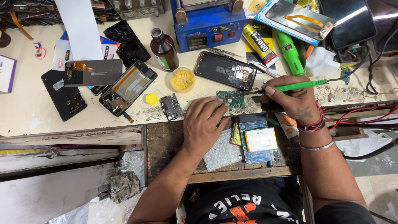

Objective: The person holds a disassembled phone motherboard steady on the cluttered workbench with one hand while using a green-handled soldering iron with the other, working on the circuit board among scattered phone parts, batteries, and repair tools.

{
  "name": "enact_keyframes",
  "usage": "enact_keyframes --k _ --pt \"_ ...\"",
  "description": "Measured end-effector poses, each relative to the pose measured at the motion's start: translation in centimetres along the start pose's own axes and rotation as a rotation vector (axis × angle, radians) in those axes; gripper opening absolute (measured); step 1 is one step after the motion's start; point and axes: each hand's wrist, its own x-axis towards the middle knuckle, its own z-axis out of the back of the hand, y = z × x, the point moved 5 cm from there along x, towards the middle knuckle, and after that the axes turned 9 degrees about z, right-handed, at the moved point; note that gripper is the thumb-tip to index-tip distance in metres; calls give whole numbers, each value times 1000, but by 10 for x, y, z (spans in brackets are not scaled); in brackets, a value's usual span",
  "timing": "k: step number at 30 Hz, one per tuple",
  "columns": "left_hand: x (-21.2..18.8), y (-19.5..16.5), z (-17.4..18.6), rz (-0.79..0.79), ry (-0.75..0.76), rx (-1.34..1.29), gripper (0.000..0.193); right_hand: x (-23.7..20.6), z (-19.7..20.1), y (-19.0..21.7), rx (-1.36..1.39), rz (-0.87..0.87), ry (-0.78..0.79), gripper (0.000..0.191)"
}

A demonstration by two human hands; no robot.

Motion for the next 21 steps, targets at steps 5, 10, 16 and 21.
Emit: enact_keyframes --k 5,10,16,21 --pt "-1 0 -1 5 15 -4 39 -2 0 0 24 -2 0 9" --pt "-1 0 -1 -1 3 7 37 -1 0 -1 0 -23 -6 10" --pt "-1 1 -1 7 19 -3 39 -1 -1 3 31 30 13 10" --pt "-1 1 -1 2 7 5 38 0 0 0 -14 -22 -6 10"
